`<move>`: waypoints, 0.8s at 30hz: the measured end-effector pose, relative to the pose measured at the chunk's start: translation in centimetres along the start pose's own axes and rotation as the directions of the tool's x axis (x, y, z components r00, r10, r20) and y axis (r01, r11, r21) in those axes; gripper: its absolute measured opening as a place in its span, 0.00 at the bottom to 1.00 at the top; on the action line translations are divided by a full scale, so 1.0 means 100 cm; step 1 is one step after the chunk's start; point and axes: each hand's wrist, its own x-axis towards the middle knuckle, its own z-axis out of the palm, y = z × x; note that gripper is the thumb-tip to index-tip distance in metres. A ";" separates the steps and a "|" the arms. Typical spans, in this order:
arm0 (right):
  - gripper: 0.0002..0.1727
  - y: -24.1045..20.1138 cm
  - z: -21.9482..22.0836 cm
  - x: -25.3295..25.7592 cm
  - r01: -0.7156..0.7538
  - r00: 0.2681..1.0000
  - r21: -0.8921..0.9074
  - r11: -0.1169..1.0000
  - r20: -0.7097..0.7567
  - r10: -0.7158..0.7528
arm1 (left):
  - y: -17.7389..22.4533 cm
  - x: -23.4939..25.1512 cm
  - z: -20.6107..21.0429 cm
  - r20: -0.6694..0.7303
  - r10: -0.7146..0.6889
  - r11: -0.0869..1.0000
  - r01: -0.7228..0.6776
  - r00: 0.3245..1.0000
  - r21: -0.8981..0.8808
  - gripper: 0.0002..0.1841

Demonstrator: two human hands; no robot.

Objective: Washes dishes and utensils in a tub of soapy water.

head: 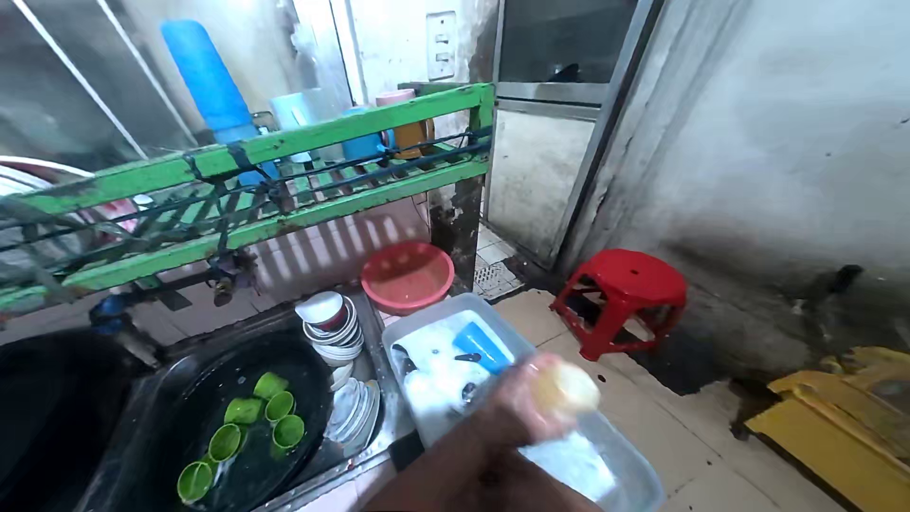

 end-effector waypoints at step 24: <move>0.25 -0.046 -0.054 0.020 0.095 0.925 0.071 0.993 -0.374 -0.062 | -0.010 -0.016 -0.055 -0.377 -0.669 0.474 -0.022 0.641 -0.880 0.28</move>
